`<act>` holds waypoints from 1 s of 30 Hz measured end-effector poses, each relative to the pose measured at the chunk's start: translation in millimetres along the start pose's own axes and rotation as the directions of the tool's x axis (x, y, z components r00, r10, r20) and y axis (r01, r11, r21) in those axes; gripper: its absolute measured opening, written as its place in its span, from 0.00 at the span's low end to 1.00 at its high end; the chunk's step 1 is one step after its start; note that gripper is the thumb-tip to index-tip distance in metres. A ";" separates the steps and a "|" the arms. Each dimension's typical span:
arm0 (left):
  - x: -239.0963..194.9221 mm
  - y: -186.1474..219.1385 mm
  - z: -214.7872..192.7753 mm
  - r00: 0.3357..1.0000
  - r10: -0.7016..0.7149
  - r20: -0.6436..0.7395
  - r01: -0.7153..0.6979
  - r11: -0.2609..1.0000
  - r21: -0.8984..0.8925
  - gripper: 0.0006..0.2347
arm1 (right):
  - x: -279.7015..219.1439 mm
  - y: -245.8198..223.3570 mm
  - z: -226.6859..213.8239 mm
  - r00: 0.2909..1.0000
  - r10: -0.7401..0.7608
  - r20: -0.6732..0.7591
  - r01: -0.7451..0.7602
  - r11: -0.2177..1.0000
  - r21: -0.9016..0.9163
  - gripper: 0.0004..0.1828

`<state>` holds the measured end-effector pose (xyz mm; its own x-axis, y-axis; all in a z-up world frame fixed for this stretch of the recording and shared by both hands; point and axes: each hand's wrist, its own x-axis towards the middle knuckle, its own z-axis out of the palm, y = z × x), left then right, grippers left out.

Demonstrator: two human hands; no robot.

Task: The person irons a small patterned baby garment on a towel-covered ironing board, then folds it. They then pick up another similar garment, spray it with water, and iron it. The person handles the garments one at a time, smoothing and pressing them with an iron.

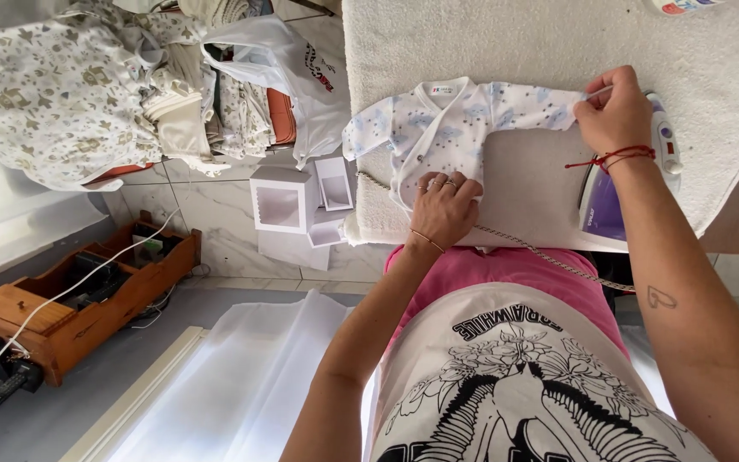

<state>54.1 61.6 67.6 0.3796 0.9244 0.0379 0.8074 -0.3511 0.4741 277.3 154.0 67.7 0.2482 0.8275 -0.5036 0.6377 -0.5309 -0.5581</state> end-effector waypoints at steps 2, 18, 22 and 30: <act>-1.5 1.9 5.4 0.996 -0.038 0.086 0.038 0.999 0.006 0.03 | 2.4 3.5 0.0 1.000 -0.014 0.010 0.014 1.000 -0.025 0.09; 34.6 -13.9 57.2 0.971 -0.099 0.217 0.097 0.995 0.019 0.13 | 0.3 18.4 12.4 0.996 -0.012 -0.084 0.022 0.993 0.118 0.08; 55.0 -7.8 52.3 0.974 -0.138 0.178 0.147 0.988 -0.040 0.11 | 7.7 39.2 18.3 0.989 -0.116 -0.093 0.120 0.992 0.042 0.07; 93.5 25.3 65.7 0.918 0.030 0.396 -0.223 0.864 0.452 0.40 | -87.4 14.4 -48.4 0.699 -0.530 -0.480 0.387 0.845 -0.370 0.23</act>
<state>139.7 129.2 25.4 0.5516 0.7785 -0.2994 0.8165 -0.5773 0.0034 300.1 82.9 135.5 0.1857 0.9473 0.2609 0.9045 -0.0611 -0.4222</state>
